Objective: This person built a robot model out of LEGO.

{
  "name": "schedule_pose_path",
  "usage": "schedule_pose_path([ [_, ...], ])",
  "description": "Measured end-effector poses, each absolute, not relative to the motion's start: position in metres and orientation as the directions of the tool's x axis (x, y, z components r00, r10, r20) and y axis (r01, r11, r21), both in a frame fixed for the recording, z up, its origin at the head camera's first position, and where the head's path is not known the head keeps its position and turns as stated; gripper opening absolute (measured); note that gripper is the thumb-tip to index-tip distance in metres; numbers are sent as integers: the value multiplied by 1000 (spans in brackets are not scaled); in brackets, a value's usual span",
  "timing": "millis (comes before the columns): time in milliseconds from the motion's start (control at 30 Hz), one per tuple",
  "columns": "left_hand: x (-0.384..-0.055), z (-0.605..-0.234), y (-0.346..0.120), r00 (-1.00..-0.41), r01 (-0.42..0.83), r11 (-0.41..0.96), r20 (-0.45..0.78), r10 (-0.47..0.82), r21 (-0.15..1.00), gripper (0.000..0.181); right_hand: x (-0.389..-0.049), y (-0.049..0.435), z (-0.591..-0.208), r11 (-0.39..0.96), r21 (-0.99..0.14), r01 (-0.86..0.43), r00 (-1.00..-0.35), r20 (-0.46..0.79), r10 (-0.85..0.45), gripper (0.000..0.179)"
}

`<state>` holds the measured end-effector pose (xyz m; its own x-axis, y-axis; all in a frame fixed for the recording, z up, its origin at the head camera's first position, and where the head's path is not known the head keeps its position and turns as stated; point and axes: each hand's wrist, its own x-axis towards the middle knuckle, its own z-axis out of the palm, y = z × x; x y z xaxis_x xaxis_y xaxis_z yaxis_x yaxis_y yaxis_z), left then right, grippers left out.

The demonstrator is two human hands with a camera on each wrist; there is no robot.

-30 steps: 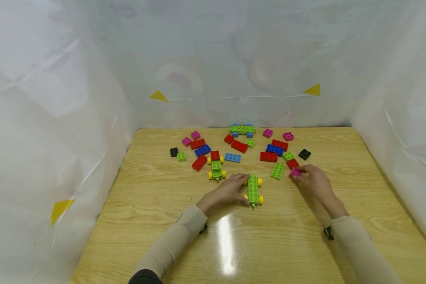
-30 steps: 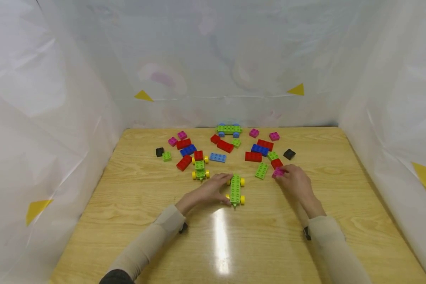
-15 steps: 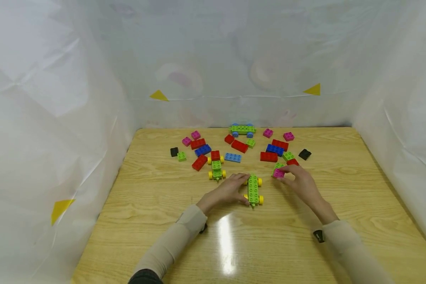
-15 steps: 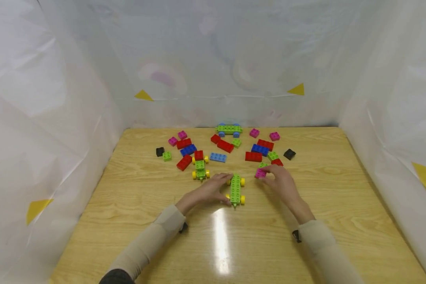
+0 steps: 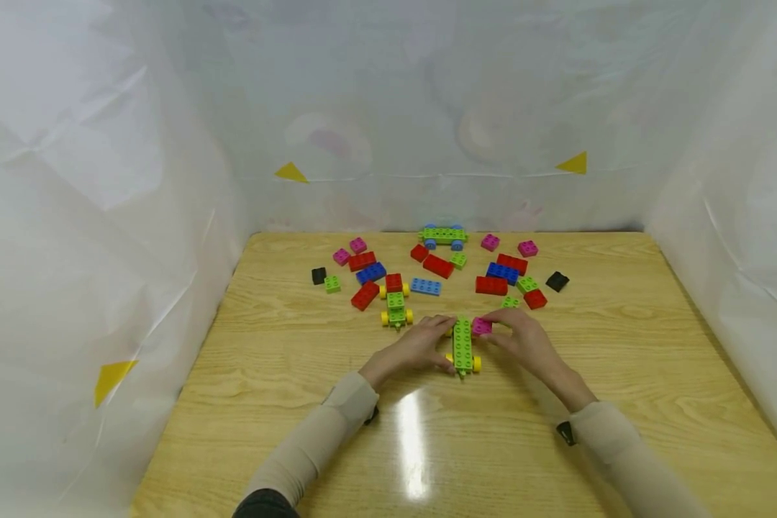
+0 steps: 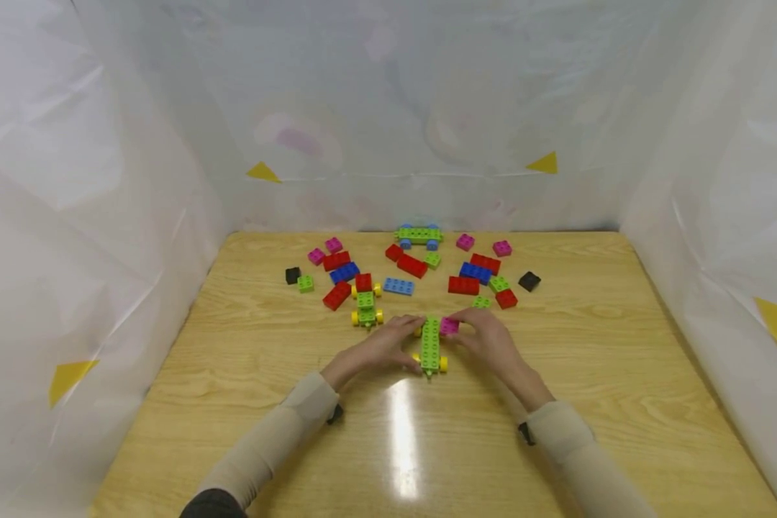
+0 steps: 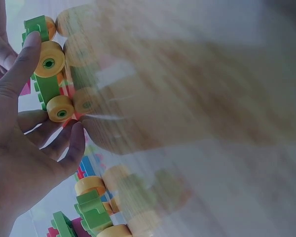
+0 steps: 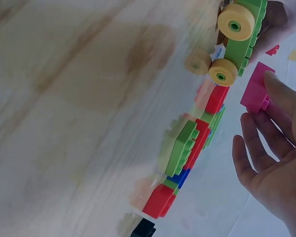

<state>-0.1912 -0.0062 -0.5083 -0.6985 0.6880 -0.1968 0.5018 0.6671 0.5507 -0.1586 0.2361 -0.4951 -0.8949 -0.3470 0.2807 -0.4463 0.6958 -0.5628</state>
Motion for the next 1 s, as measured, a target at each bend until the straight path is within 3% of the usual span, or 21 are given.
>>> schedule_pose_path([
  [1000,-191,-509,-5,-698,523,660,-172,695,540,100,-160,212,-500,680,-544,-491,-871,275,-408,33],
])
